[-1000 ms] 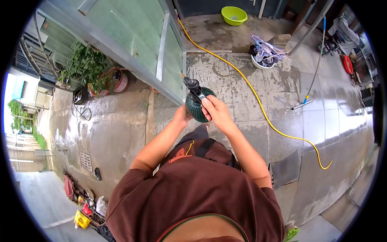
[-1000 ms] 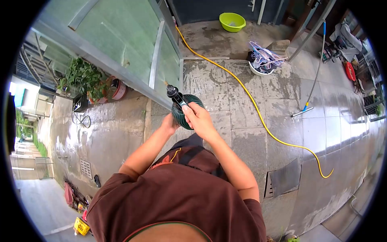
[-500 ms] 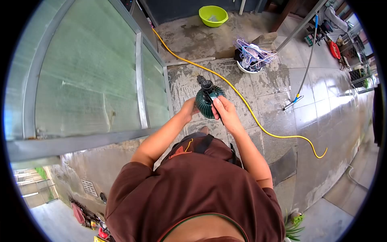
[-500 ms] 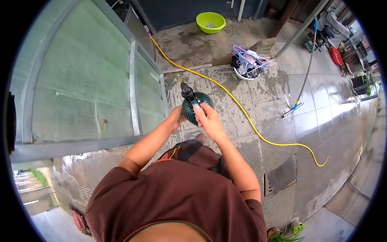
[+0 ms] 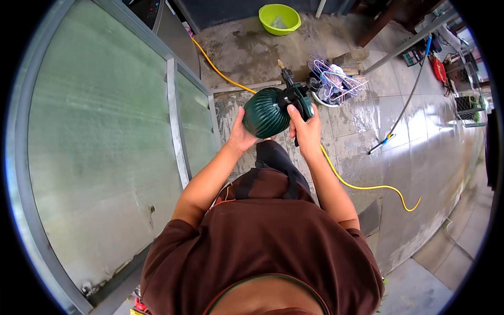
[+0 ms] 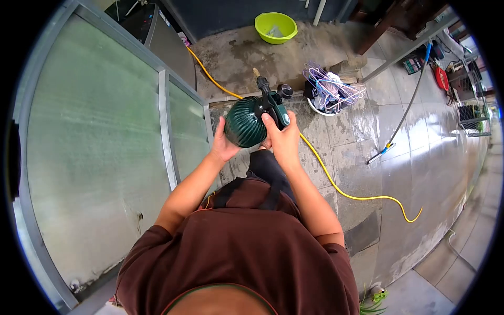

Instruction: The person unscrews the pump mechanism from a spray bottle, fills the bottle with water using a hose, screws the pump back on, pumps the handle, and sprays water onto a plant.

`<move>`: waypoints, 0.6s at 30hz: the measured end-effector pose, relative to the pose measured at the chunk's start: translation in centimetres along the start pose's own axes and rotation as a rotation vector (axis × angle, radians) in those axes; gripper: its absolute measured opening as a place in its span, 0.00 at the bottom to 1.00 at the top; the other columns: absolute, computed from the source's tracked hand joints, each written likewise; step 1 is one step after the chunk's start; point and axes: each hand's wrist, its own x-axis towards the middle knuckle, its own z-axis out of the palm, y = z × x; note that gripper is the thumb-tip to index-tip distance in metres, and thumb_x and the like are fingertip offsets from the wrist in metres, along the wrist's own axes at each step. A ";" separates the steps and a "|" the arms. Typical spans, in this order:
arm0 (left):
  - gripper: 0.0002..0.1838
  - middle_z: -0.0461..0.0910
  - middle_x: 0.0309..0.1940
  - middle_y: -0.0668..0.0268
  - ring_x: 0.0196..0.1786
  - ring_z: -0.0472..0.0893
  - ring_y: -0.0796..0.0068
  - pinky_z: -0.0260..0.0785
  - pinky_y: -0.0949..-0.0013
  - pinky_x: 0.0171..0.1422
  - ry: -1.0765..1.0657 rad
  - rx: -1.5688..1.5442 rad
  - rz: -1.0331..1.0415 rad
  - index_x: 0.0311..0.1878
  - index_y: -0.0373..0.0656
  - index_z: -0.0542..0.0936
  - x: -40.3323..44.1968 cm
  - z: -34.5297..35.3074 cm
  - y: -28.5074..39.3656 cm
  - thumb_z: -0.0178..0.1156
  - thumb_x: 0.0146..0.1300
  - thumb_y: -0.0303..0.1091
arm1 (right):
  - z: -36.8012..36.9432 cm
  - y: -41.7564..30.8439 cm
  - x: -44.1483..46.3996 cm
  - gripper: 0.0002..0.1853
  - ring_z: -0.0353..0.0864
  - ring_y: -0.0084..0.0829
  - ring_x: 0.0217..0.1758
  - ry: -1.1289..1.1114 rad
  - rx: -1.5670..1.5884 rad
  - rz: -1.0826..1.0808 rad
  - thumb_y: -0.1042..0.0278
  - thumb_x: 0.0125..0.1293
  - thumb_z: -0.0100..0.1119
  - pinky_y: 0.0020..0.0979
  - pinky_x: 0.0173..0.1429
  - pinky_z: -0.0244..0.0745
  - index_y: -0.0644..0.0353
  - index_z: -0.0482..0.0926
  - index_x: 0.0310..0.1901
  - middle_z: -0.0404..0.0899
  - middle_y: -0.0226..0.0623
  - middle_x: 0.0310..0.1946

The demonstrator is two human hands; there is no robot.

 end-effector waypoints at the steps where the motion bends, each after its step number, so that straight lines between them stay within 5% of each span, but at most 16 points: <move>1: 0.42 0.71 0.69 0.60 0.71 0.70 0.58 0.58 0.47 0.76 -0.021 0.016 0.046 0.72 0.47 0.68 1.4 0.4 1.2 0.50 0.66 0.71 | 0.4 0.0 2.2 0.19 0.66 0.17 0.13 0.028 -0.038 -0.044 0.59 0.68 0.66 0.22 0.17 0.61 0.62 0.70 0.47 0.69 0.27 0.16; 7: 0.40 0.73 0.67 0.61 0.68 0.73 0.58 0.64 0.45 0.71 0.115 0.076 -0.014 0.70 0.50 0.70 9.8 2.4 10.6 0.47 0.67 0.71 | 4.0 -2.3 13.7 0.12 0.64 0.16 0.16 -0.242 0.108 0.117 0.65 0.67 0.67 0.23 0.19 0.59 0.65 0.76 0.40 0.68 0.24 0.18; 8: 0.40 0.73 0.67 0.61 0.68 0.73 0.58 0.65 0.44 0.71 0.148 0.071 -0.041 0.70 0.50 0.70 10.8 2.9 12.1 0.47 0.66 0.72 | 4.8 -2.7 15.1 0.18 0.63 0.13 0.17 -0.263 0.131 0.099 0.66 0.66 0.68 0.22 0.20 0.58 0.61 0.78 0.55 0.70 0.21 0.21; 16: 0.37 0.73 0.67 0.60 0.66 0.75 0.57 0.66 0.47 0.71 0.169 0.017 -0.075 0.69 0.50 0.71 19.2 3.0 20.8 0.44 0.69 0.67 | 8.8 -6.7 25.6 0.19 0.64 0.13 0.18 -0.386 0.024 0.060 0.66 0.65 0.69 0.22 0.22 0.58 0.60 0.79 0.55 0.72 0.21 0.22; 18: 0.36 0.74 0.66 0.61 0.67 0.75 0.59 0.66 0.47 0.71 0.104 -0.006 -0.054 0.69 0.50 0.71 21.0 2.6 22.4 0.45 0.69 0.67 | 9.3 -7.3 27.0 0.20 0.72 0.15 0.25 -0.367 -0.049 0.111 0.66 0.64 0.70 0.23 0.30 0.69 0.61 0.79 0.56 0.78 0.25 0.26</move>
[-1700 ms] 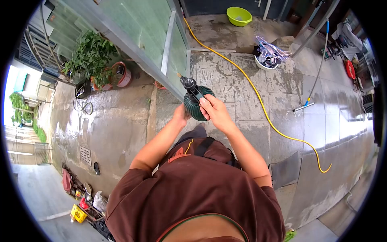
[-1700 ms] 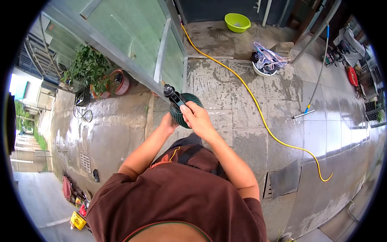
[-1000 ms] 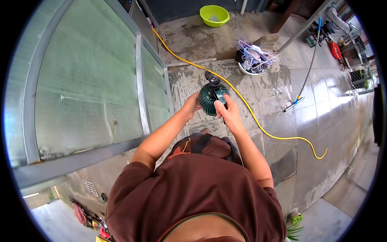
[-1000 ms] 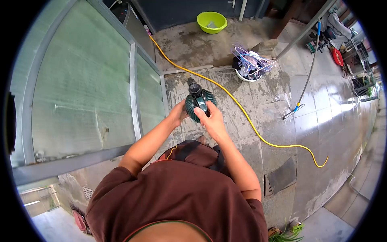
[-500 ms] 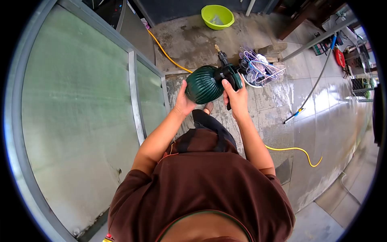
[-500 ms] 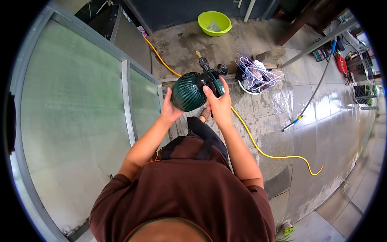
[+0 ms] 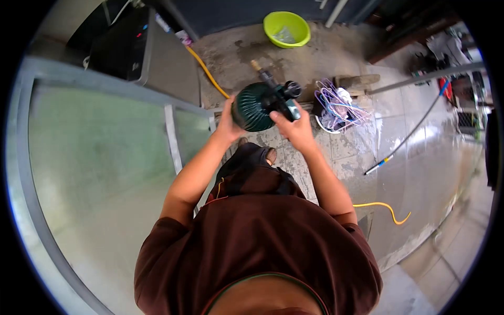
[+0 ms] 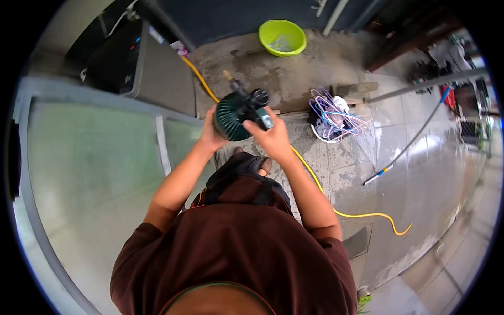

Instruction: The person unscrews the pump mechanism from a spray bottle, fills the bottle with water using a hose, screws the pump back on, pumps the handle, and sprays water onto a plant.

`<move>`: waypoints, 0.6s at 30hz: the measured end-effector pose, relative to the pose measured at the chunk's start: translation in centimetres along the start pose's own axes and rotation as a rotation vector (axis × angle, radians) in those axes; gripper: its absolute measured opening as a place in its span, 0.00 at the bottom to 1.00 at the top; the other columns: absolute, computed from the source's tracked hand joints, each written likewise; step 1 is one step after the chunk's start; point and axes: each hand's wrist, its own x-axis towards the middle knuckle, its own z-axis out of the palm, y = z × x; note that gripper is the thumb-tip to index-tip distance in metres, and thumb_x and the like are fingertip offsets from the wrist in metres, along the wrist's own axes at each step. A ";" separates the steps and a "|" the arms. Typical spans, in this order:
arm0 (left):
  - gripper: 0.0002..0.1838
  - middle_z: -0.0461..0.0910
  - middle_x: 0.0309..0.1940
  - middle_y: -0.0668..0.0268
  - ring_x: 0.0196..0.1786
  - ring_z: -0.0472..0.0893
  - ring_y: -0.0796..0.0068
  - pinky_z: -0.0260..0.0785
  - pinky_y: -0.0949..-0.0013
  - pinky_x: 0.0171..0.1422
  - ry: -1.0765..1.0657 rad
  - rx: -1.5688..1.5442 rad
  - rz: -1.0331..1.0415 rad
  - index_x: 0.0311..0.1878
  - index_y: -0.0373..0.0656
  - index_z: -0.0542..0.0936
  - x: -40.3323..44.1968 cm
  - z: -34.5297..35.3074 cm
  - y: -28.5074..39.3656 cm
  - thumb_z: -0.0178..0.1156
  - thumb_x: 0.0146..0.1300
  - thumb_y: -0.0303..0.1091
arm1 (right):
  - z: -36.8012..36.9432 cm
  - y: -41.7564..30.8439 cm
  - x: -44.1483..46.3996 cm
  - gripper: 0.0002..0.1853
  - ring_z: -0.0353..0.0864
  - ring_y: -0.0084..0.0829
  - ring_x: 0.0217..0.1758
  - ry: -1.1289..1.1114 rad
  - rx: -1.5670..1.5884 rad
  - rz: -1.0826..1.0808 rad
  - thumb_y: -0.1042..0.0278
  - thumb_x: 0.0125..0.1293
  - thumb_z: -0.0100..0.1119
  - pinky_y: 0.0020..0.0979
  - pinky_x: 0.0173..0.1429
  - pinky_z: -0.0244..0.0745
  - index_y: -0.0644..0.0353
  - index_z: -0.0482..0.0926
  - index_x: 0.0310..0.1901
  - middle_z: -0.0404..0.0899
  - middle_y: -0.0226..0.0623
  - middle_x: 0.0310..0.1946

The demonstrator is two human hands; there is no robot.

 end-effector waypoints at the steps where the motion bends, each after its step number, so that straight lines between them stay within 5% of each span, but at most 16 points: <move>1: 0.36 0.75 0.66 0.61 0.67 0.75 0.60 0.66 0.47 0.71 -0.050 -0.001 -0.020 0.69 0.50 0.72 1.3 0.3 0.9 0.46 0.70 0.67 | 0.5 -0.5 0.4 0.21 0.73 0.16 0.29 0.055 0.002 -0.057 0.65 0.63 0.70 0.24 0.34 0.71 0.62 0.78 0.56 0.80 0.27 0.30; 3: 0.44 0.68 0.72 0.58 0.73 0.68 0.56 0.58 0.47 0.77 -0.196 -0.081 -0.031 0.73 0.46 0.66 2.7 1.9 3.2 0.47 0.66 0.72 | 1.4 -1.6 1.4 0.23 0.76 0.17 0.37 0.167 -0.004 -0.171 0.65 0.63 0.71 0.25 0.42 0.75 0.63 0.77 0.58 0.84 0.31 0.37; 5: 0.55 0.56 0.78 0.60 0.80 0.55 0.53 0.43 0.33 0.79 -0.233 0.058 -0.031 0.78 0.54 0.58 5.2 2.4 5.1 0.54 0.54 0.80 | 1.8 -2.6 3.0 0.23 0.69 0.13 0.21 0.310 0.362 -0.115 0.63 0.65 0.69 0.21 0.24 0.65 0.61 0.75 0.58 0.79 0.26 0.27; 7: 0.58 0.55 0.78 0.61 0.80 0.54 0.53 0.42 0.32 0.79 -0.302 0.241 0.035 0.79 0.56 0.55 6.8 5.5 6.1 0.59 0.50 0.79 | 1.0 -3.9 4.6 0.19 0.74 0.17 0.20 0.396 0.437 -0.182 0.65 0.65 0.68 0.23 0.25 0.71 0.62 0.75 0.54 0.77 0.27 0.24; 9: 0.61 0.59 0.76 0.59 0.77 0.60 0.56 0.54 0.37 0.76 -0.389 0.354 0.038 0.78 0.53 0.55 8.9 6.7 6.8 0.59 0.48 0.81 | 0.2 -5.6 4.8 0.19 0.79 0.20 0.24 0.426 0.513 -0.233 0.68 0.65 0.67 0.23 0.29 0.77 0.64 0.73 0.53 0.77 0.29 0.25; 15: 0.52 0.65 0.72 0.58 0.72 0.68 0.56 0.63 0.44 0.72 -0.356 0.375 -0.073 0.76 0.49 0.59 13.9 11.8 4.8 0.55 0.57 0.76 | -3.2 -10.1 1.8 0.16 0.69 0.18 0.16 0.604 0.581 -0.353 0.67 0.66 0.67 0.23 0.21 0.65 0.60 0.74 0.50 0.71 0.27 0.20; 16: 0.50 0.65 0.72 0.58 0.72 0.68 0.56 0.64 0.44 0.71 -0.356 0.362 -0.105 0.76 0.49 0.60 14.1 12.6 4.0 0.54 0.58 0.74 | -3.2 -10.9 1.5 0.17 0.63 0.17 0.14 0.656 0.582 -0.381 0.67 0.66 0.66 0.23 0.18 0.59 0.60 0.73 0.53 0.68 0.25 0.18; 18: 0.47 0.66 0.72 0.59 0.72 0.68 0.56 0.65 0.44 0.71 -0.349 0.334 -0.153 0.75 0.48 0.61 14.4 13.8 2.8 0.52 0.61 0.71 | -4.3 -10.3 1.1 0.24 0.67 0.16 0.15 0.728 0.520 -0.327 0.66 0.64 0.67 0.22 0.17 0.61 0.58 0.73 0.60 0.71 0.25 0.20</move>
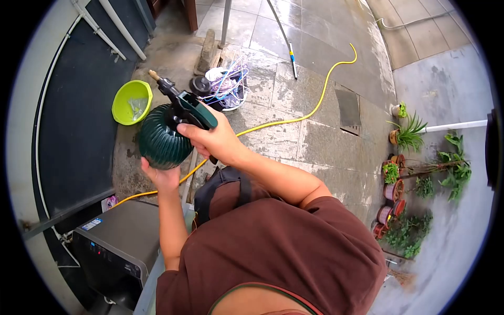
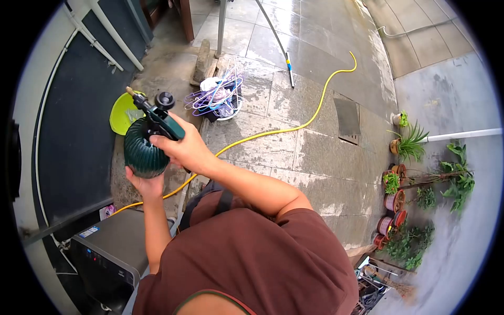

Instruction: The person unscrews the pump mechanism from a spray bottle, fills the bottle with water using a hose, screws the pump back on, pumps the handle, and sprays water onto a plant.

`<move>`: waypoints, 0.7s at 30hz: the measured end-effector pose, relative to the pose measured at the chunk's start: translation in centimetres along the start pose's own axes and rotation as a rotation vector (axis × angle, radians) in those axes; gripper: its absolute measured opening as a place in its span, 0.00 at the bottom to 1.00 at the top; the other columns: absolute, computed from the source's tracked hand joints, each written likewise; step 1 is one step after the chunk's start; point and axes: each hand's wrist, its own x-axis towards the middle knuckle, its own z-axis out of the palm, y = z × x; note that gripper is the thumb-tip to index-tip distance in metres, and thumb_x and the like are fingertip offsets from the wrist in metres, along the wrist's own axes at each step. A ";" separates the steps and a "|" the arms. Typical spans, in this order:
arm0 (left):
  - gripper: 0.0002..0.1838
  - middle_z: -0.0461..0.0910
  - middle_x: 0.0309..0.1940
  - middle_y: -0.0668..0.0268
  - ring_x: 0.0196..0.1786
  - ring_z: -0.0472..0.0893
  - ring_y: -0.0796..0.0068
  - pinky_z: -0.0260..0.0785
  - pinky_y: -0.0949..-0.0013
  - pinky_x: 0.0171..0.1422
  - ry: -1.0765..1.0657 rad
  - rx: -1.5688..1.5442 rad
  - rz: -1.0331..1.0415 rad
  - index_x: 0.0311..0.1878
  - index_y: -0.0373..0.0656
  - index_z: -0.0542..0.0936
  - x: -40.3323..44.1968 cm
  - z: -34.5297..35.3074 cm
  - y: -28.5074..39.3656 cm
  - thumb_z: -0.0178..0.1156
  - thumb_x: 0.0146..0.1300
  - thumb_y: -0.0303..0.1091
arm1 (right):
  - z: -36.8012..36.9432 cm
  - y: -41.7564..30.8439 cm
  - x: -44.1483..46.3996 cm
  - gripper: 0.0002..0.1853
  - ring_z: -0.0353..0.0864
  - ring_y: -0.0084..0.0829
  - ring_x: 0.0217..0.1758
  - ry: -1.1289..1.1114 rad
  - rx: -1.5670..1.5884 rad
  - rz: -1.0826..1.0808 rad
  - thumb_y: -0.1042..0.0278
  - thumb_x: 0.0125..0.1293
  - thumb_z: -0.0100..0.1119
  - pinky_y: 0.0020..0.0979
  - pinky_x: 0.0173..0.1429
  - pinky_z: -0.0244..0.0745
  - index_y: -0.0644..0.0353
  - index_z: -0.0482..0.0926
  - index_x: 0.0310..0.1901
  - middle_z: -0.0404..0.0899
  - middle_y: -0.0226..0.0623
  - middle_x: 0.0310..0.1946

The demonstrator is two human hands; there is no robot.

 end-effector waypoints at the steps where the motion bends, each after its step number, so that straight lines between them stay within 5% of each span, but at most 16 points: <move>1: 0.46 0.66 0.72 0.59 0.72 0.68 0.55 0.65 0.40 0.70 0.000 -0.039 -0.022 0.75 0.51 0.61 0.7 0.3 -0.2 0.52 0.61 0.70 | -0.7 0.4 0.5 0.22 0.66 0.16 0.15 0.011 -0.009 0.005 0.66 0.64 0.67 0.22 0.17 0.61 0.56 0.74 0.59 0.70 0.24 0.19; 8: 0.43 0.67 0.72 0.60 0.71 0.69 0.52 0.62 0.31 0.68 0.067 -0.037 -0.166 0.72 0.55 0.67 2.3 2.7 -1.8 0.50 0.60 0.72 | -4.4 -0.1 2.3 0.15 0.65 0.15 0.15 0.016 -0.049 0.101 0.65 0.64 0.68 0.22 0.18 0.61 0.57 0.76 0.49 0.70 0.23 0.18; 10: 0.44 0.71 0.68 0.59 0.67 0.73 0.53 0.67 0.33 0.63 0.197 0.001 -0.332 0.71 0.55 0.68 1.8 4.5 -1.0 0.47 0.59 0.76 | -5.3 -0.3 3.1 0.16 0.64 0.14 0.15 -0.162 -0.161 0.034 0.64 0.64 0.69 0.22 0.19 0.59 0.57 0.77 0.50 0.71 0.23 0.19; 12: 0.44 0.79 0.60 0.55 0.58 0.80 0.44 0.74 0.35 0.49 0.230 -0.022 -0.406 0.68 0.52 0.72 1.1 4.7 -1.5 0.41 0.60 0.77 | -5.4 -1.3 3.7 0.21 0.66 0.14 0.17 -0.210 -0.345 0.042 0.62 0.63 0.70 0.21 0.21 0.58 0.57 0.78 0.56 0.72 0.22 0.22; 14: 0.44 0.81 0.56 0.53 0.50 0.85 0.46 0.80 0.40 0.39 -0.034 -0.078 -0.531 0.69 0.52 0.71 1.6 2.1 -2.2 0.40 0.62 0.76 | -6.6 -2.5 5.2 0.21 0.65 0.14 0.18 -0.362 -0.395 0.179 0.62 0.64 0.70 0.21 0.21 0.57 0.57 0.78 0.57 0.72 0.21 0.22; 17: 0.52 0.81 0.56 0.48 0.44 0.87 0.43 0.84 0.53 0.24 -0.133 -0.038 -0.644 0.73 0.50 0.66 1.3 1.8 -2.4 0.36 0.59 0.83 | -7.5 -3.2 7.8 0.21 0.63 0.14 0.16 -0.580 -0.418 0.316 0.64 0.65 0.69 0.23 0.20 0.56 0.59 0.77 0.57 0.70 0.21 0.20; 18: 0.53 0.80 0.57 0.50 0.48 0.86 0.46 0.85 0.51 0.31 -0.241 -0.037 -0.588 0.73 0.50 0.66 1.5 0.5 -1.9 0.35 0.59 0.84 | -6.9 -3.1 8.2 0.19 0.63 0.15 0.16 -0.598 -0.382 0.301 0.65 0.65 0.68 0.23 0.20 0.56 0.60 0.77 0.55 0.68 0.21 0.19; 20: 0.51 0.79 0.60 0.53 0.52 0.85 0.49 0.83 0.47 0.42 0.052 0.049 -0.446 0.74 0.52 0.66 1.0 1.0 -1.2 0.32 0.61 0.83 | -6.0 -1.9 9.0 0.15 0.62 0.15 0.16 -0.528 -0.310 0.317 0.67 0.66 0.67 0.24 0.20 0.56 0.60 0.76 0.49 0.66 0.22 0.18; 21: 0.51 0.77 0.62 0.54 0.56 0.82 0.50 0.80 0.45 0.48 -0.018 -0.019 -0.435 0.74 0.52 0.65 1.1 -1.2 -0.7 0.31 0.62 0.82 | -5.4 -1.4 9.5 0.13 0.62 0.16 0.16 -0.517 -0.287 0.307 0.67 0.66 0.67 0.24 0.20 0.57 0.61 0.75 0.47 0.66 0.23 0.17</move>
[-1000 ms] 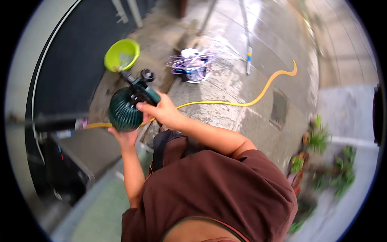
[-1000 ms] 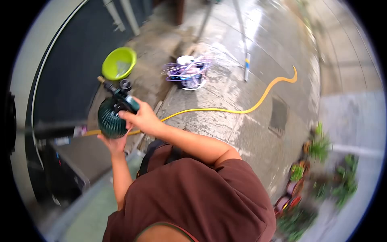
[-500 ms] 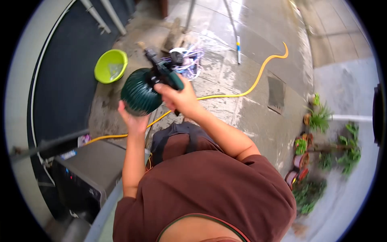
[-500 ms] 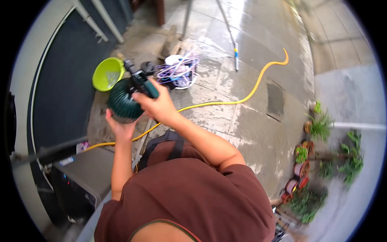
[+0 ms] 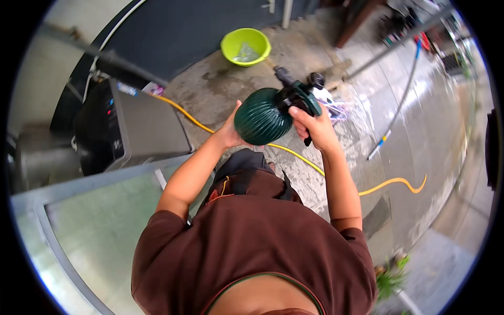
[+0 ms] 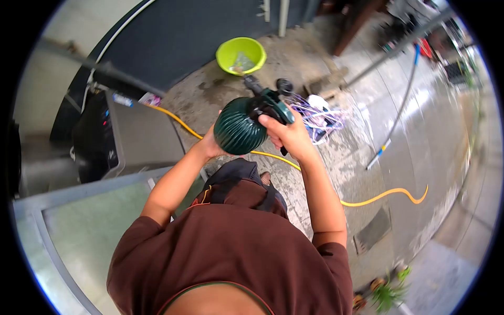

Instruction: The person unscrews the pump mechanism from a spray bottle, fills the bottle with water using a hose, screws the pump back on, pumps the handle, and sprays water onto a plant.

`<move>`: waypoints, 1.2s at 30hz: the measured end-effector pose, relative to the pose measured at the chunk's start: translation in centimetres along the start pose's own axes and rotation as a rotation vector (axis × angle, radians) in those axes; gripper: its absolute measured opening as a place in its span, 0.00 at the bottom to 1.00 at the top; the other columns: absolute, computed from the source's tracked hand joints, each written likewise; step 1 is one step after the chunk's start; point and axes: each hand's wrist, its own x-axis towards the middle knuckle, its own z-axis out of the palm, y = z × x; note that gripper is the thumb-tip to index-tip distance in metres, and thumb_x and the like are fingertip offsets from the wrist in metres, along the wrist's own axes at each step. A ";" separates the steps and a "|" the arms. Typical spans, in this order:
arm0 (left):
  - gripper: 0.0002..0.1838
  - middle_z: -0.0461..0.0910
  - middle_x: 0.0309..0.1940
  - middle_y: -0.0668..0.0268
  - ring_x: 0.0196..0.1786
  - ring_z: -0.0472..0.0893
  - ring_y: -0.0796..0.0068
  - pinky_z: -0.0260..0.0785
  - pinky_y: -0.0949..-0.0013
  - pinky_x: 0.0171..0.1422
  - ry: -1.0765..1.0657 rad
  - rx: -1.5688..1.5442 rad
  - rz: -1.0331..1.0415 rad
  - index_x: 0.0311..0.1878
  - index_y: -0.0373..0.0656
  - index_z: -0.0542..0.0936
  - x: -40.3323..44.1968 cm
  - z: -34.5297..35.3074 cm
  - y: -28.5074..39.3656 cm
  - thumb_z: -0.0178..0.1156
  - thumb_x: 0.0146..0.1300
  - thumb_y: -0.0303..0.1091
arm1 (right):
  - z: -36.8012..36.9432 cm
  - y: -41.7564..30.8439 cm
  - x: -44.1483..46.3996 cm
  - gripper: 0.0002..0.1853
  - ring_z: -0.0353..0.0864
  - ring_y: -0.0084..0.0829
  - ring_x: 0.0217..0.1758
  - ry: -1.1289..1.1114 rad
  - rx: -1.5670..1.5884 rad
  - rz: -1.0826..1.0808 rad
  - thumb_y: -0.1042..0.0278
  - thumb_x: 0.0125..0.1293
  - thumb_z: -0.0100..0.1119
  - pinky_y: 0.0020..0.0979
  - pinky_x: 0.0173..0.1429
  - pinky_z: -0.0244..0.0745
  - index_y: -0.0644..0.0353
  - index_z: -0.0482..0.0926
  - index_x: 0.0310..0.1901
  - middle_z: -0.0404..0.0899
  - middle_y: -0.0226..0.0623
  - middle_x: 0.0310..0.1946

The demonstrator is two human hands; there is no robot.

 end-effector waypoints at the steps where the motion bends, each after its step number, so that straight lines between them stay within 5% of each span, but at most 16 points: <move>1: 0.50 0.75 0.65 0.56 0.60 0.80 0.51 0.77 0.42 0.55 -0.090 -0.046 0.006 0.75 0.53 0.64 0.3 -3.4 0.0 0.30 0.63 0.82 | 0.5 0.3 0.7 0.11 0.61 0.16 0.16 0.018 0.022 -0.015 0.68 0.67 0.66 0.24 0.20 0.57 0.61 0.74 0.44 0.65 0.23 0.17; 2: 0.49 0.73 0.67 0.57 0.64 0.78 0.52 0.74 0.40 0.61 -0.187 -0.085 0.006 0.76 0.54 0.63 0.2 -5.3 0.3 0.29 0.64 0.81 | 1.1 0.5 1.3 0.11 0.61 0.16 0.15 0.032 0.044 -0.049 0.69 0.67 0.65 0.23 0.20 0.58 0.62 0.73 0.42 0.66 0.24 0.17; 5: 0.48 0.66 0.73 0.59 0.72 0.69 0.53 0.60 0.37 0.72 -0.025 -0.137 0.409 0.77 0.54 0.60 0.2 -2.7 -0.7 0.29 0.65 0.80 | 3.6 0.9 2.8 0.11 0.61 0.16 0.15 0.064 0.059 -0.085 0.69 0.68 0.65 0.23 0.19 0.58 0.62 0.73 0.43 0.66 0.24 0.17; 6: 0.49 0.61 0.76 0.59 0.77 0.60 0.54 0.48 0.37 0.77 -0.026 -0.316 0.382 0.78 0.53 0.58 -0.5 -2.0 -0.5 0.30 0.65 0.79 | 4.3 1.4 3.4 0.11 0.62 0.16 0.14 0.080 0.070 -0.094 0.69 0.68 0.65 0.23 0.18 0.58 0.64 0.74 0.46 0.67 0.24 0.17; 12: 0.49 0.75 0.65 0.54 0.58 0.82 0.54 0.79 0.53 0.52 -0.014 -0.275 0.351 0.73 0.50 0.67 -2.2 -5.9 1.9 0.35 0.63 0.80 | 6.7 2.4 7.6 0.12 0.64 0.16 0.13 0.098 -0.071 -0.066 0.68 0.66 0.66 0.23 0.18 0.58 0.63 0.76 0.46 0.69 0.25 0.16; 15: 0.49 0.85 0.50 0.54 0.39 0.87 0.60 0.77 0.66 0.32 -0.221 -0.146 0.129 0.64 0.44 0.76 -3.3 -9.6 4.7 0.39 0.61 0.81 | 8.1 2.6 10.7 0.11 0.63 0.17 0.13 0.078 -0.108 -0.098 0.67 0.67 0.65 0.23 0.18 0.58 0.62 0.73 0.42 0.68 0.25 0.15; 16: 0.46 0.86 0.46 0.55 0.36 0.86 0.60 0.75 0.66 0.29 -0.107 -0.167 0.154 0.61 0.43 0.78 -3.7 -10.0 5.6 0.40 0.63 0.78 | 9.4 1.9 11.6 0.12 0.61 0.18 0.13 0.104 0.004 -0.019 0.64 0.67 0.65 0.23 0.18 0.57 0.58 0.72 0.33 0.65 0.25 0.15; 18: 0.40 0.87 0.38 0.58 0.30 0.85 0.60 0.71 0.67 0.24 0.110 -0.219 0.195 0.55 0.42 0.80 -4.3 -11.0 7.6 0.42 0.67 0.72 | 11.5 1.9 13.9 0.12 0.61 0.18 0.14 0.099 0.015 -0.039 0.64 0.69 0.63 0.23 0.18 0.57 0.59 0.72 0.32 0.64 0.25 0.15; 22: 0.33 0.85 0.32 0.61 0.28 0.83 0.64 0.72 0.68 0.28 0.063 -0.217 0.163 0.45 0.42 0.82 -6.2 -16.7 11.8 0.47 0.68 0.66 | 15.6 2.5 18.6 0.13 0.61 0.19 0.14 0.079 0.009 -0.046 0.62 0.69 0.63 0.24 0.18 0.58 0.59 0.72 0.32 0.64 0.26 0.16; 25: 0.28 0.85 0.33 0.63 0.32 0.83 0.67 0.73 0.69 0.31 0.189 0.170 0.023 0.45 0.45 0.82 -8.2 -20.8 16.4 0.50 0.69 0.62 | 20.2 2.0 21.3 0.13 0.63 0.19 0.13 0.026 -0.144 -0.153 0.63 0.69 0.64 0.24 0.18 0.59 0.61 0.72 0.33 0.66 0.27 0.15; 29: 0.23 0.83 0.32 0.68 0.36 0.82 0.73 0.74 0.65 0.42 0.986 0.412 0.323 0.43 0.48 0.81 -13.3 -31.5 26.3 0.52 0.70 0.59 | 23.1 2.5 24.7 0.13 0.65 0.18 0.13 0.029 -0.118 -0.066 0.66 0.67 0.67 0.23 0.18 0.60 0.63 0.73 0.42 0.69 0.26 0.16; 33: 0.24 0.84 0.44 0.57 0.48 0.82 0.59 0.71 0.55 0.54 1.824 0.743 0.959 0.48 0.41 0.79 -24.1 -38.6 39.2 0.52 0.72 0.56 | 24.5 3.3 27.6 0.11 0.64 0.18 0.13 0.059 -0.109 -0.011 0.68 0.68 0.64 0.23 0.18 0.59 0.62 0.73 0.42 0.68 0.27 0.16; 36: 0.24 0.82 0.51 0.47 0.55 0.81 0.50 0.70 0.54 0.59 2.015 0.957 0.847 0.55 0.35 0.77 -32.9 -42.7 46.2 0.51 0.73 0.49 | 24.8 4.4 28.8 0.09 0.64 0.17 0.13 0.110 -0.144 0.032 0.69 0.69 0.63 0.22 0.18 0.59 0.63 0.73 0.42 0.69 0.27 0.16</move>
